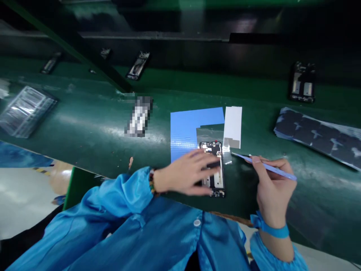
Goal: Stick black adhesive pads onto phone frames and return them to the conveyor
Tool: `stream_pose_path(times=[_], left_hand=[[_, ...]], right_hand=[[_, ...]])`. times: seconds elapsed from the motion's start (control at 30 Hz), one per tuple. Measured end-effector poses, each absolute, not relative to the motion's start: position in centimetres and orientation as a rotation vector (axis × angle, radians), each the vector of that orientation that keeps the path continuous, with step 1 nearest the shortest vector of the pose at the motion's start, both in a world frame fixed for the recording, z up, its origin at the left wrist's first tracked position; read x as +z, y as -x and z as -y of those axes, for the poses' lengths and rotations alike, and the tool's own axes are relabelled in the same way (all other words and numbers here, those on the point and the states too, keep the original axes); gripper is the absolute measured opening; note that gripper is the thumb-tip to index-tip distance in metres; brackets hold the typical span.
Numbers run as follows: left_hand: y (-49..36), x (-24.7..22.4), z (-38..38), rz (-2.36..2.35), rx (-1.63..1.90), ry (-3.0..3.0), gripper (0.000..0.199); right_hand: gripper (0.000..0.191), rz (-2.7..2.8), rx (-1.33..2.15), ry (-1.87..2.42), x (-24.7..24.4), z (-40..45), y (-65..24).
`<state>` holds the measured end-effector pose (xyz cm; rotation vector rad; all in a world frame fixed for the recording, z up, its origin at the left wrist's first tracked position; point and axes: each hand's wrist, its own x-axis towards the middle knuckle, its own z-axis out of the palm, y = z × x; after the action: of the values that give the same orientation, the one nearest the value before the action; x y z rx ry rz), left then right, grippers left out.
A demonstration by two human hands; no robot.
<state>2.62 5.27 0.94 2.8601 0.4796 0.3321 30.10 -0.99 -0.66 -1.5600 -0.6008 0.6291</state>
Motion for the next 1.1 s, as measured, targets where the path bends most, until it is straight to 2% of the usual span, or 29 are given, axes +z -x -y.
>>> stream_pose_path(times=[0.07,0.2,0.27,0.37,0.47,0.53,0.67,0.77,0.93,1.1], left_hand=[[-2.0,0.8,-2.2,-0.338,0.266,-2.958,0.075],[-0.8,0.7,2.0,-0.194,0.348,-3.193,0.041],[-0.5,1.1,2.1,-0.088,0.447,-3.165,0.042],[-0.3,3.0,-0.6,0.012,0.371,-2.996,0.047],[-0.7,5.3,-6.8,-0.411,0.334,-2.903,0.046],[-1.5,5.7,-12.6,-0.725,0.494,-2.855,0.05],[-4.0,2.9,-25.0,-1.138,0.637,-2.617,0.053],[-4.7,0.3,-31.0,-1.296,0.552,-2.481,0.058],[-0.2,-0.3,-30.9,-1.486,0.51,-2.474,0.057],[8.0,0.7,-22.9,-2.17,0.314,-2.257,0.071]], right_hand=[[0.051,0.594,0.599,1.572,-1.1,0.9,-31.3],[0.055,0.535,0.493,1.501,-1.6,0.4,-31.9],[0.055,0.526,0.471,1.492,-1.6,0.1,-31.8],[0.055,0.514,0.466,1.493,-1.6,0.1,-31.6],[0.055,0.508,0.486,1.486,-1.6,0.2,-31.6],[0.056,0.515,0.502,1.491,-1.7,0.3,-31.7],[0.056,0.521,0.525,1.5,-2.0,0.4,-31.7],[0.053,0.538,0.553,1.523,-2.1,0.7,-31.8],[0.051,0.568,0.584,1.554,-1.6,1.3,-31.5],[0.054,0.579,0.595,1.533,-1.1,1.5,-30.9]])
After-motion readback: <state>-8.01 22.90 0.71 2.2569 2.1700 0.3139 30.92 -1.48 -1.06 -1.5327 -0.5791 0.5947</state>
